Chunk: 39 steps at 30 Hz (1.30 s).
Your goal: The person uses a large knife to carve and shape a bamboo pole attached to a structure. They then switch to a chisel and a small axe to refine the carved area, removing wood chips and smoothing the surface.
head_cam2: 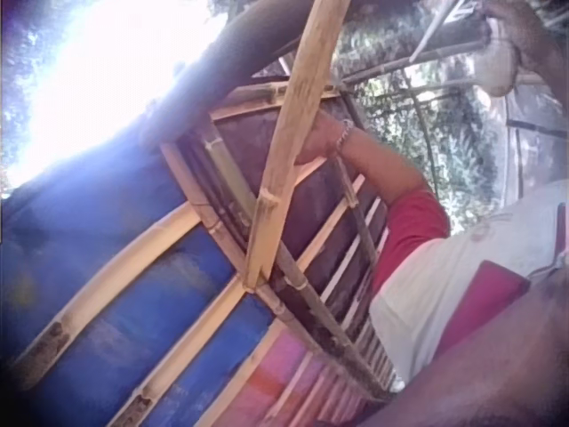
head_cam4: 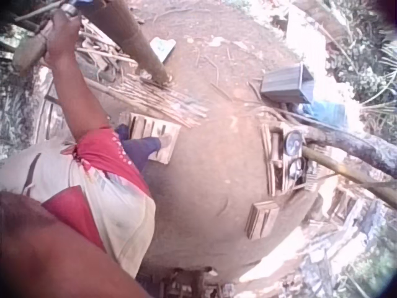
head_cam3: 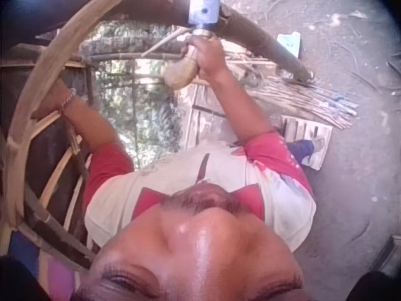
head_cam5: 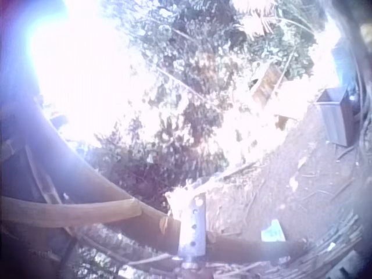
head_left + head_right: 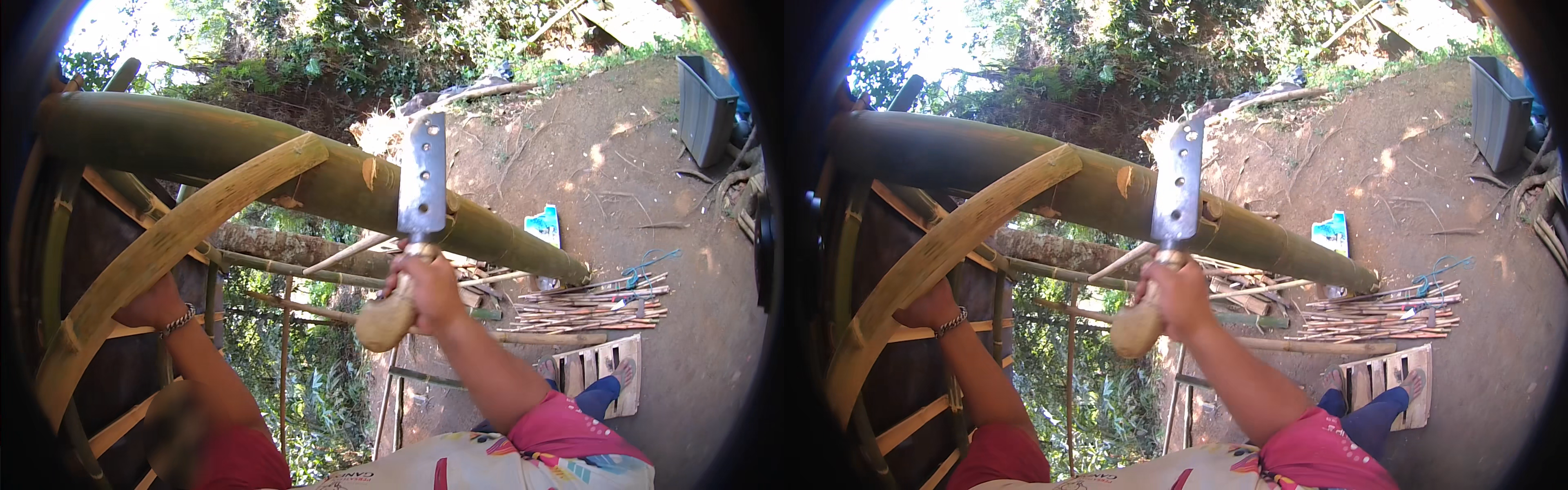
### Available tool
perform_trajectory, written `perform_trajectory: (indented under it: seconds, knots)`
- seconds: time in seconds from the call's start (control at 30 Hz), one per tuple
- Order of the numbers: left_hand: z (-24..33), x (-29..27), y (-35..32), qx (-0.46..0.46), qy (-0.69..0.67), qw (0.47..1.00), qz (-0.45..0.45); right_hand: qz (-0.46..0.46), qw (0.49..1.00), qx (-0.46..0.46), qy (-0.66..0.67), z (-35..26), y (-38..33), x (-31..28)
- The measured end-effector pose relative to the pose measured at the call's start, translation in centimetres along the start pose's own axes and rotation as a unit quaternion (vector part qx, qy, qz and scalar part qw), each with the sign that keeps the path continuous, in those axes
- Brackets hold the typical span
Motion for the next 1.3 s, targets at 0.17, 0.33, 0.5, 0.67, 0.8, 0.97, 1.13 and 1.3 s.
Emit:
perform_trajectory:
  seconds: [0.17,0.33,0.5,0.67,0.8,0.97,1.13,1.3]
  knots:
    - [1.7,-1.9,-0.7,0.214,0.426,0.877,0.067,0.041,0.976,-0.191,0.099,-10.3,0.1,-4.8]
    - [-3.6,0.4,-0.2,-0.195,-0.308,0.930,-0.038,0.126,0.951,-0.281,-0.015,-6.5,0.3,-3.5]
    - [-2.4,-3.5,1.7,0.118,0.315,0.942,-0.022,0.004,0.997,-0.075,-0.022,-6.9,0.6,-2.4]
    - [-4.6,-2.3,2.1,-0.123,-0.167,0.974,-0.094,0.245,0.893,-0.377,0.014,-11.0,-0.6,-7.8]
    - [-4.7,-1.0,1.2,-0.201,-0.279,0.937,-0.062,0.079,0.980,-0.171,-0.063,-5.5,-0.5,-3.3]
    - [-3.4,-0.8,1.0,-0.205,-0.377,0.856,-0.289,0.084,0.955,-0.285,0.028,-13.2,-0.2,-5.0]
    - [-2.4,2.1,-0.6,-0.228,-0.306,0.924,0.027,0.090,0.952,-0.267,-0.116,-6.4,0.8,-2.8]
    - [-5.9,-4.5,1.6,-0.196,-0.215,0.955,-0.057,0.009,0.989,-0.140,-0.037,-9.2,0.3,-1.9]
Point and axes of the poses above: each hand's wrist, its own y-axis towards the middle knuckle, its own x-axis out of the palm, z = x × y, the point moved 9 cm from there along y, towards the middle knuckle, and after that the axes turned 13 degrees about -x, right-handed, at the moved point
